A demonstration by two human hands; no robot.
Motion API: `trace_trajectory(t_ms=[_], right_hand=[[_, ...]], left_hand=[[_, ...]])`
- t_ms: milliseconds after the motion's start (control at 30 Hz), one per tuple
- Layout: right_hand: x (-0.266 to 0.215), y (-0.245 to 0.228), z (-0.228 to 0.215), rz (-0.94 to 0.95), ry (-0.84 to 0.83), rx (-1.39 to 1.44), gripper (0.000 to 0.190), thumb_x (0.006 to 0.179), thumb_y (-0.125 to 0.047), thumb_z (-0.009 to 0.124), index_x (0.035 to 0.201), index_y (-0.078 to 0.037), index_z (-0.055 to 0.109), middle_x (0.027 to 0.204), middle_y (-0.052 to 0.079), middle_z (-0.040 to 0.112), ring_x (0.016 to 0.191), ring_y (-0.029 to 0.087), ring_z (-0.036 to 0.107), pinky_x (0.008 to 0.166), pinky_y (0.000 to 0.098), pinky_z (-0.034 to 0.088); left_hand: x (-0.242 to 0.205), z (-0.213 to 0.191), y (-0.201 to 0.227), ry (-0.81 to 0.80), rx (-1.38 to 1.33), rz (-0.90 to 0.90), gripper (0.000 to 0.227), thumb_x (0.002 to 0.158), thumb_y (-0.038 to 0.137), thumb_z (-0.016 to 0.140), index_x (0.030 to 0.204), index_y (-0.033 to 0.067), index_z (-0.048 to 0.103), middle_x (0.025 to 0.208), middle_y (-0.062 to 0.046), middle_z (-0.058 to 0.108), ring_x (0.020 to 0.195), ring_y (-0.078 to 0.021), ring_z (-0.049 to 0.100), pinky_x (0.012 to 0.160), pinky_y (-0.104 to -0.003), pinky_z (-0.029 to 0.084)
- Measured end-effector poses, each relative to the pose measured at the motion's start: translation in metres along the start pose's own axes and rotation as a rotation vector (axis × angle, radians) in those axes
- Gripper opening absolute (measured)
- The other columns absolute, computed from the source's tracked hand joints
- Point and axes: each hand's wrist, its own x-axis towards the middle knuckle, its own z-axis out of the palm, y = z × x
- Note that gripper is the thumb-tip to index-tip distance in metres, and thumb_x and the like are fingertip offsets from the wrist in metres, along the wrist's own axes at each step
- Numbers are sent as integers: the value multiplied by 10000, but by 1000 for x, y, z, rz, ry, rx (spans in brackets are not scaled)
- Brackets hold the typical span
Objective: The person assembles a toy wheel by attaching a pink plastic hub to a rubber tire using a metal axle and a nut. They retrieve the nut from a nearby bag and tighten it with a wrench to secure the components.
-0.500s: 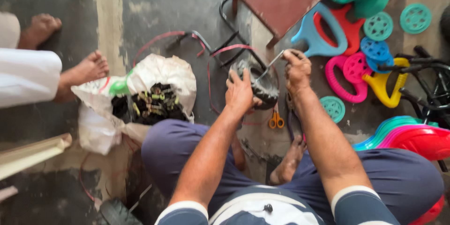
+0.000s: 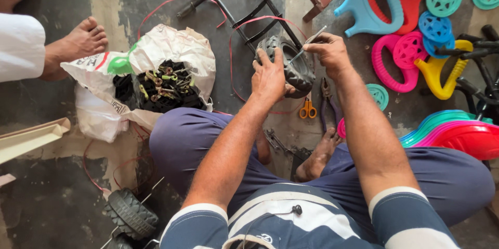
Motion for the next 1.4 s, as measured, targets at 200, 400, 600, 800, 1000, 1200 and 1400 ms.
trace_trajectory(t_ms=[200,400,600,800,1000,1200,1400], right_hand=[[-2,30,9,-20,47,-399,274,798,-142,885,1018,-18,780,905,38,764,806,116,680,742,278,553],[-8,57,-7,-32,145,-357,281,843,-39,770,1110,35,722,1052,114,746,922,160,679,802,294,551],[-17,44,-18,26,-50,283,235,913,63,598,1124,41,702,1077,143,743,982,214,719,912,333,603],[-24,18,-11,167,66,562,205,1051,-62,551,1153,84,653,1110,159,721,1019,248,735,907,340,632],[-33,9,-17,29,-94,576,271,914,96,553,1151,82,683,1168,179,734,1062,252,743,939,313,627],[-18,3,-18,-157,136,380,143,982,17,698,1121,39,723,1048,129,765,944,181,754,842,271,629],[0,-12,-7,-359,320,281,124,951,-27,800,1071,4,787,900,74,757,766,119,694,710,243,575]], left_hand=[[0,-2,1,-19,1,-10,1300,496,373,1028,1518,93,275,1523,-396,226,1301,-618,431,923,-511,566],[-1,-2,0,-33,16,0,1303,512,382,1022,1538,102,270,1533,-393,212,1323,-614,414,951,-508,554],[0,-6,3,-68,25,-22,1310,522,386,1014,1547,99,250,1547,-381,185,1349,-599,390,958,-495,550],[-1,-6,3,-54,41,-17,1287,537,372,1011,1550,101,264,1550,-378,199,1350,-590,400,978,-494,542],[-1,-7,3,-64,31,-26,1302,525,389,1014,1546,102,258,1541,-391,197,1344,-588,405,976,-493,541],[-2,-9,4,-70,29,-22,1304,525,388,1015,1547,104,257,1547,-384,203,1340,-598,407,963,-502,549],[-1,-10,5,-61,26,-29,1309,514,385,1021,1539,102,258,1530,-398,193,1334,-606,399,955,-501,549]])
